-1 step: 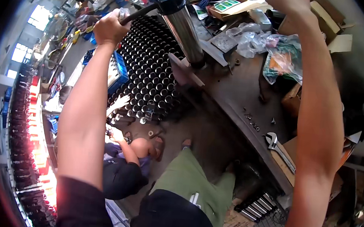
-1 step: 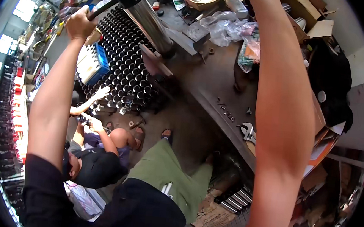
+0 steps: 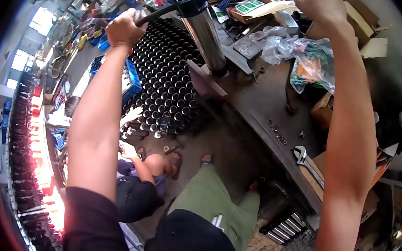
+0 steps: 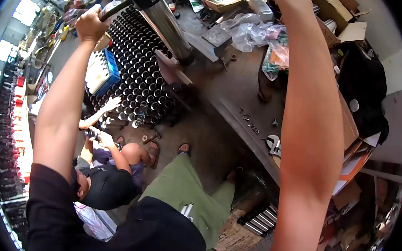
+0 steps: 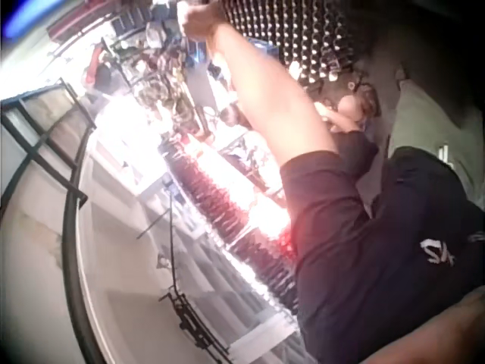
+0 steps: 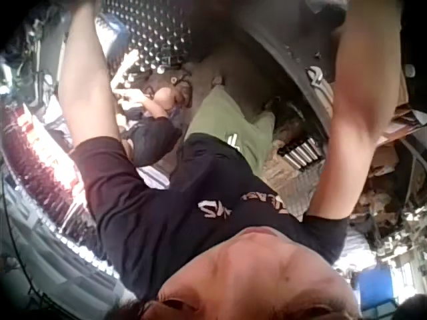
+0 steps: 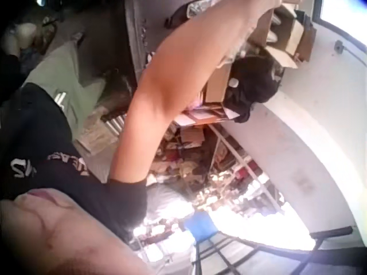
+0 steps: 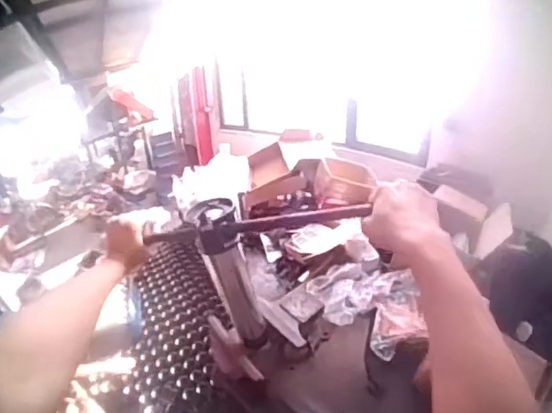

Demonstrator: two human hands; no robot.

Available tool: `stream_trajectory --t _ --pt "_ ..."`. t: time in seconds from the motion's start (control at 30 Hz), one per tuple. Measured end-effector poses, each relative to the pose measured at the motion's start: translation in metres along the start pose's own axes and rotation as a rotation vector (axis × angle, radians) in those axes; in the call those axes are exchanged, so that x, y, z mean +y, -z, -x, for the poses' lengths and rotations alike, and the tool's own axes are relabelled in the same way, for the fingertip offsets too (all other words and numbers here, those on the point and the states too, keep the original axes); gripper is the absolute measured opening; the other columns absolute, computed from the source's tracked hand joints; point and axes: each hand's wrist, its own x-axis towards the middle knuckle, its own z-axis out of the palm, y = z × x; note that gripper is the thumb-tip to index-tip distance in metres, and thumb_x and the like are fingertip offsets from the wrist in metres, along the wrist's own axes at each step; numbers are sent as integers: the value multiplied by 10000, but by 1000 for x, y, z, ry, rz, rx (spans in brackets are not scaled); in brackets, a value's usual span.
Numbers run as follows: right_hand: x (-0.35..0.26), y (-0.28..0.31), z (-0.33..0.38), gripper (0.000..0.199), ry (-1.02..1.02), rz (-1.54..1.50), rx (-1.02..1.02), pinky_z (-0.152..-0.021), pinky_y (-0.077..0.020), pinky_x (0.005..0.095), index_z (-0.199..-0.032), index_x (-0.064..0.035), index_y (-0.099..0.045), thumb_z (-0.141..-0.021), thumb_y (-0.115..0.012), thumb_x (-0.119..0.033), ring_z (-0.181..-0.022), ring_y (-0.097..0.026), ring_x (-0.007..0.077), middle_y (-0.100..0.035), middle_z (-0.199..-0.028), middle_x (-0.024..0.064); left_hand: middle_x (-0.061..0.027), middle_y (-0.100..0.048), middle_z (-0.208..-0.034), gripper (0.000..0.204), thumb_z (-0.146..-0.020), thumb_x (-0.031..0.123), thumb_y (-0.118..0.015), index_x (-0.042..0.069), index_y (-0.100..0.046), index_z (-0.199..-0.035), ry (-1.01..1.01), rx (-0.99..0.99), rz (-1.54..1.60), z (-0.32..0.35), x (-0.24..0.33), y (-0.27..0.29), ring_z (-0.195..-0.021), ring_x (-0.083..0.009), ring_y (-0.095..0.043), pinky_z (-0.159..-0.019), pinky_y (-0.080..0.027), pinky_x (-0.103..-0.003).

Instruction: The person uses a manual lever press to assemble cylindrical metal components, repeatedly placing them into the press, pulling the lever to apply force, and then moving the completed items into a large metal wire bin.

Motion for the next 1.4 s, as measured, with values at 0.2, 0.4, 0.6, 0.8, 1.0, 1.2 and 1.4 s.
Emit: stream_trajectory --t 0.2,0.4,0.6,0.8,1.0,1.2,1.4 --pt "6 9 -2 308 28 216 99 -925 -536 440 -1033 -127 -749 -794 -673 -305 -1055 -669 364 -706 -1095 163 -71 -691 -705 308 -834 451 -647 159 -645 -735 -72 78 128 -12 28 -13 -631 -333 -690 -578 -547 -455" --pt "0 23 24 349 -125 190 -30 -930 -536 426 -1079 -129 -752 -781 -670 -291 -1074 -682 324 -707 -1133 167 -123 -677 -691 344 -848 438 -610 116 -650 -733 -129 136 330 -32 20 -42 -615 -336 -680 -575 -554 -439" --pt "-22 27 81 324 -205 255 97 -923 -542 431 -1071 -143 -750 -822 -637 -315 -1071 -688 317 -709 -1147 138 -142 -683 -659 454 -870 537 -591 116 -722 -763 -213 121 348 -53 16 -104 -600 -362 -684 -570 -552 -476" --pt "-24 30 86 299 -147 305 176 -888 -556 428 -1015 -150 -767 -782 -638 -287 -955 -715 317 -742 -1005 131 -113 -671 -664 365 -821 497 -662 141 -669 -739 -294 193 420 -58 19 -98 -595 -333 -677 -556 -548 -440" --pt "-10 37 91 238 -141 269 -9 -812 -553 453 -908 -138 -780 -764 -667 -291 -884 -692 362 -720 -931 164 -267 -570 -1130 314 -843 200 -602 -48 -547 -1028 43 318 413 -33 58 -25 -1060 -416 -572 -933 -450 -545" --pt "-9 33 70 255 13 160 106 -768 -514 432 -771 -114 -756 -805 -679 -354 -792 -696 333 -713 -793 119 -31 -655 -977 189 -793 221 -631 159 -652 -970 -972 -14 679 43 199 60 -993 -264 -618 -817 -467 -450" --pt "85 57 84 337 -74 133 119 -655 -547 458 -777 -144 -763 -852 -679 -462 -722 -694 356 -705 -763 126 32 -665 -869 157 -830 207 -655 170 -755 -945 -1168 -643 -677 2 258 -8 -782 -173 -629 -667 -441 -429"
